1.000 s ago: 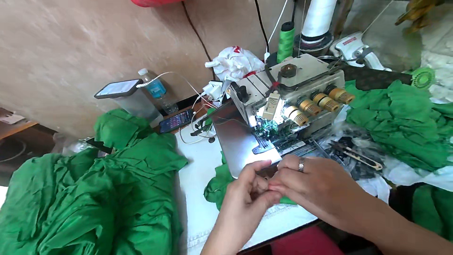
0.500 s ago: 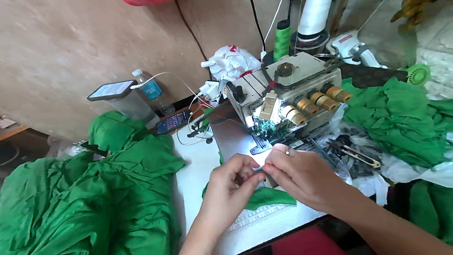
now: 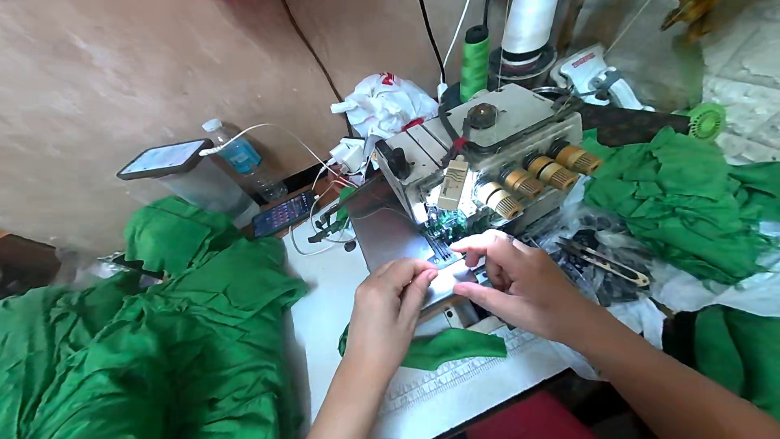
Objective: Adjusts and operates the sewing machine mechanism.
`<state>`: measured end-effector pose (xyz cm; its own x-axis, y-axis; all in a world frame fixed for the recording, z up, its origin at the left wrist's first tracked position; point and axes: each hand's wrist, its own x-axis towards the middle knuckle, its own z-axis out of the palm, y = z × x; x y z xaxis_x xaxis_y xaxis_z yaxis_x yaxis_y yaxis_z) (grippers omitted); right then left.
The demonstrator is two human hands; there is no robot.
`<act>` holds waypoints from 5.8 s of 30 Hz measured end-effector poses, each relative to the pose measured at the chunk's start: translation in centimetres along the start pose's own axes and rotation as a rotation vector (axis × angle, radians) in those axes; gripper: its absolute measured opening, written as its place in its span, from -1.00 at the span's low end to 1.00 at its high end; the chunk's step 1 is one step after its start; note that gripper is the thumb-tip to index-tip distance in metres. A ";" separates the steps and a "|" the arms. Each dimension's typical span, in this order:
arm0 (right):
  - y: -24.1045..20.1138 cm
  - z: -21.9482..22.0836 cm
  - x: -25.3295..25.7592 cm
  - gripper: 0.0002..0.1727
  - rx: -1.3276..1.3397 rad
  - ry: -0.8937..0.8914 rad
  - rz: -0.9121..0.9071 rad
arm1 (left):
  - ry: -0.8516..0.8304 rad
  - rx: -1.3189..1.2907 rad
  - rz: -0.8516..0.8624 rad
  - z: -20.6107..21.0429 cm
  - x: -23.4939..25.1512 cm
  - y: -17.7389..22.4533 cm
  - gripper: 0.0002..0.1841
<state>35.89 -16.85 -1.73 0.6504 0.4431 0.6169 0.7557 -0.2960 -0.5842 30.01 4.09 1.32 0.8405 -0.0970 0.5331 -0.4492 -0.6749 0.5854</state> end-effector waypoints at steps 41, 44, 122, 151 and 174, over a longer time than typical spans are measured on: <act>5.7 1.1 1.0 -0.76 -0.076 0.139 -0.078 | 0.078 0.506 -0.060 2.6 2.8 -0.4 -0.85; 5.8 2.2 1.1 -0.80 -0.035 0.198 -0.096 | 0.060 0.532 -0.053 2.7 3.1 -0.1 -0.84; 4.7 2.9 0.1 -0.80 0.146 0.300 0.130 | 0.126 0.367 -0.111 1.1 1.7 -0.5 -0.83; 5.0 3.5 0.7 -0.81 0.166 0.286 0.129 | 0.110 0.559 -0.166 2.0 3.2 0.6 -0.87; 5.1 3.6 0.7 -0.80 0.181 0.280 0.125 | 0.110 0.564 -0.186 2.3 3.1 1.1 -0.86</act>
<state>39.92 -14.95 -6.14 0.7514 0.1560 0.6411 0.6598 -0.1675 -0.7325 32.84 1.41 2.21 0.8397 0.1154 0.5306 -0.0428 -0.9601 0.2765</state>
